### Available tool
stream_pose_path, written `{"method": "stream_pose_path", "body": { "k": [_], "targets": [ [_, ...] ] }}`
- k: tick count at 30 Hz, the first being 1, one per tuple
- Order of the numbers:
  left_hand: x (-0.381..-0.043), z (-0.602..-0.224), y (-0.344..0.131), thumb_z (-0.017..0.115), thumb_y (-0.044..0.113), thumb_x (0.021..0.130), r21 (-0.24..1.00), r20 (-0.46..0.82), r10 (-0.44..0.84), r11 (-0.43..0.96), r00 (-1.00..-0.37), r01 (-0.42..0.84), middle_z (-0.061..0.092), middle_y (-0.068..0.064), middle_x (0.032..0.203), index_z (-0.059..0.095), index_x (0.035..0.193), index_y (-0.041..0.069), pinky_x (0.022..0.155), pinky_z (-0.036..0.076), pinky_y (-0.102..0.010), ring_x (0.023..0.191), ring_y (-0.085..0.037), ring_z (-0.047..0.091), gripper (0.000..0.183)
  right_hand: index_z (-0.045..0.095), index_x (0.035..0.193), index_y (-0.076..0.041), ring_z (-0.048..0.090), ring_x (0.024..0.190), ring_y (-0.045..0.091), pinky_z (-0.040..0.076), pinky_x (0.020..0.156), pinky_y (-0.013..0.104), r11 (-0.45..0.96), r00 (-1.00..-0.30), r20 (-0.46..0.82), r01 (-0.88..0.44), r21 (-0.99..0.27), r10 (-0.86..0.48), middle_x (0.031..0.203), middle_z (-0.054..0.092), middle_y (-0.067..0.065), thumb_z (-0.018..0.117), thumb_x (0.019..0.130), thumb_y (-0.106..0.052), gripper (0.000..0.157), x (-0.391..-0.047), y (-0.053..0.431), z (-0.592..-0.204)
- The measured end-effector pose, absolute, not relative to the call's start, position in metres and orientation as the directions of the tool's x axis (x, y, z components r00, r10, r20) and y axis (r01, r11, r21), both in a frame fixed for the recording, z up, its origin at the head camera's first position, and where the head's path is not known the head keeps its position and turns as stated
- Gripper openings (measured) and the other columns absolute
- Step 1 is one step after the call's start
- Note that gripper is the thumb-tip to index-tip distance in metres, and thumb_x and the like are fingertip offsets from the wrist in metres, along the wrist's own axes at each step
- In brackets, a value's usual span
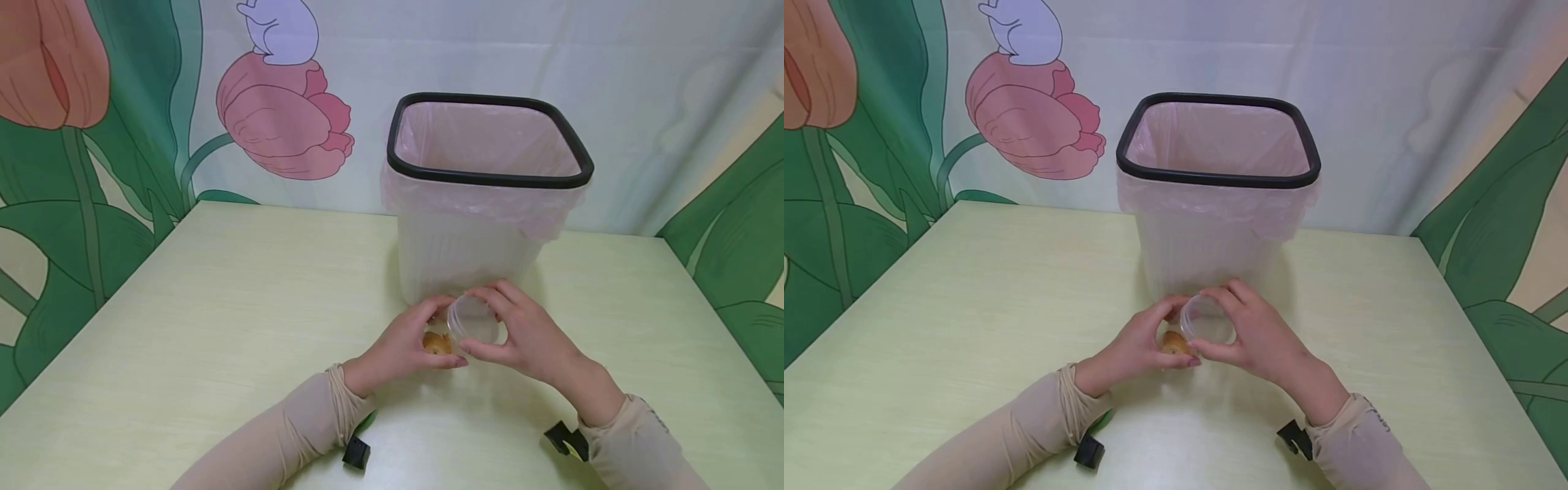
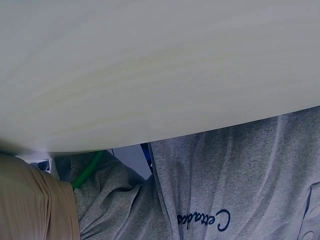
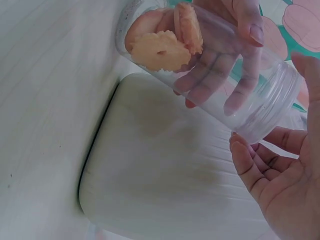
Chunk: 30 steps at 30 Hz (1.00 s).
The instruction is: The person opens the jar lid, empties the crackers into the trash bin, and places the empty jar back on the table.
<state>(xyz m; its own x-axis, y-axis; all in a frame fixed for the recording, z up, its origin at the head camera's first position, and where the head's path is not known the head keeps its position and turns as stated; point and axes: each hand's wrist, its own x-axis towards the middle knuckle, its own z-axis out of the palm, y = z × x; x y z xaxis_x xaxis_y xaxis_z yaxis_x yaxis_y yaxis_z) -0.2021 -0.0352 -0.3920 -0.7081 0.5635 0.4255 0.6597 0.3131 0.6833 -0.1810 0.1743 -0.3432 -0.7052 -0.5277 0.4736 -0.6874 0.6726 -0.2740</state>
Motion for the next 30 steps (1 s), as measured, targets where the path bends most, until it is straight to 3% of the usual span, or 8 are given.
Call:
{"method": "stream_pose_path", "body": {
  "k": [16, 30],
  "targets": [
    [-0.2042, -0.3908, -0.0382, 0.083, 0.018, 0.074, 0.734, 0.381, 0.591, 0.274, -0.711, 0.621, 0.062, -0.006, 0.119, 0.049, 0.131, 0.007, 0.091, 0.05, -0.042, 0.104, -0.017, 0.057, 0.068, 0.057, 0.126, -0.004, 0.056, 0.102, 0.019, 0.052, 0.084, 0.037, 0.624, -0.668, 0.457, -0.733, -0.271, -0.587, 0.114, 0.056, 0.007, 0.082, 0.075, -0.028, 0.061, -0.1814, 0.177, -0.343],
    [-0.2058, -0.3914, -0.0387, 0.084, 0.019, 0.073, 0.741, 0.366, 0.6, 0.274, -0.711, 0.613, 0.063, -0.012, 0.119, 0.05, 0.131, 0.006, 0.092, 0.049, -0.045, 0.105, -0.019, 0.058, 0.067, 0.058, 0.127, -0.006, 0.056, 0.107, 0.02, 0.051, 0.089, 0.04, 0.606, -0.654, 0.424, -0.751, -0.262, -0.627, 0.119, 0.057, 0.006, 0.081, 0.076, -0.029, 0.061, -0.1816, 0.1813, -0.3379]
  ]
}}
